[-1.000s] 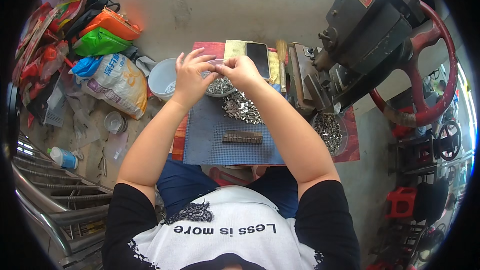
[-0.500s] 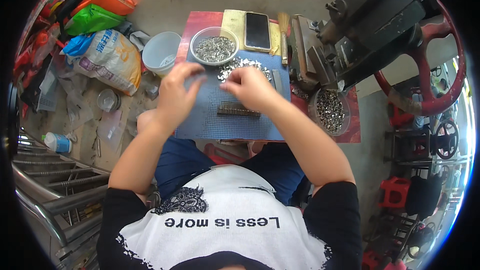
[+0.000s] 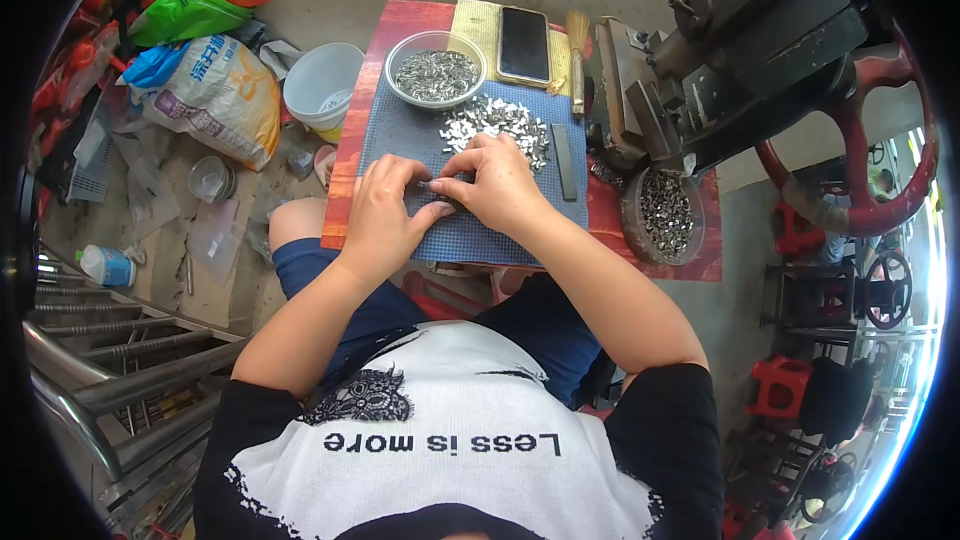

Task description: Manually placing small metal components onto a jig and using a press machine to assemble them.

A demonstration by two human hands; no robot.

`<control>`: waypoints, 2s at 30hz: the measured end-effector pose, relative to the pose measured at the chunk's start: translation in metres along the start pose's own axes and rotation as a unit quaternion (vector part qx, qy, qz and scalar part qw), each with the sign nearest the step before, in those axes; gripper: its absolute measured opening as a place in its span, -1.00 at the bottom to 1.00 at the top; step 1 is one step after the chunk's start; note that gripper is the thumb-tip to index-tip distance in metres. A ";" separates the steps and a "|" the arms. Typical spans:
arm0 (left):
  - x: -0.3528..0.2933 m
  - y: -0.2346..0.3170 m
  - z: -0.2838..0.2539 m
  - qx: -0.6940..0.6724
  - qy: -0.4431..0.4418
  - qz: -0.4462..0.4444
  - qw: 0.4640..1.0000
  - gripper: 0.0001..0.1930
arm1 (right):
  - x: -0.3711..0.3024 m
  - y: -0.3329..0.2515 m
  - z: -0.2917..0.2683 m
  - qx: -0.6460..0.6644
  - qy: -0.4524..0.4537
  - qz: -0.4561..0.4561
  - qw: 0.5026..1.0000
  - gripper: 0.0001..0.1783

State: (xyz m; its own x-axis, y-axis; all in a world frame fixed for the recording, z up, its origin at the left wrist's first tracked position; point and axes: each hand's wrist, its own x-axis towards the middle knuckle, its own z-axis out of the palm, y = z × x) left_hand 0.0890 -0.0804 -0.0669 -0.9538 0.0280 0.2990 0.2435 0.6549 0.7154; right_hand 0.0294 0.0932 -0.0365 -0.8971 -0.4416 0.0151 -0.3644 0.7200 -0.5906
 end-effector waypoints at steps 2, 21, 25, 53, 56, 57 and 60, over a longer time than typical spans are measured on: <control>0.001 -0.001 0.001 -0.002 -0.005 0.002 1.000 -0.72 | 0.001 0.001 0.001 0.009 0.011 -0.011 1.000 -0.76; 0.001 -0.001 0.000 0.009 0.007 0.033 0.999 -0.72 | -0.007 0.016 -0.020 -0.025 -0.042 -0.029 0.998 -0.78; 0.001 0.000 -0.001 0.008 0.010 0.029 0.999 -0.72 | -0.012 0.023 -0.028 -0.021 -0.040 -0.027 0.999 -0.79; 0.002 -0.001 0.000 -0.004 0.002 0.044 0.999 -0.74 | -0.004 0.017 -0.022 0.016 -0.045 -0.016 0.999 -0.78; 0.001 0.000 -0.002 -0.007 0.003 0.039 0.999 -0.74 | -0.007 0.019 -0.035 0.117 -0.046 0.039 0.991 -0.80; 0.001 0.000 -0.003 -0.008 0.002 0.039 0.999 -0.74 | -0.012 0.022 -0.039 0.098 -0.027 0.032 0.994 -0.80; 0.002 0.002 -0.003 -0.005 -0.001 0.036 0.999 -0.74 | -0.030 0.039 -0.050 0.050 -0.011 0.047 0.998 -0.78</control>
State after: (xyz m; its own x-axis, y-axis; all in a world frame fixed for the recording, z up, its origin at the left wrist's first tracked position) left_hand 0.0881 -0.0814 -0.0636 -0.9340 0.0769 0.3489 0.3139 0.6430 0.6986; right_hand 0.0297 0.1621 -0.0195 -0.9199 -0.3875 -0.0606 -0.2521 0.7026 -0.6655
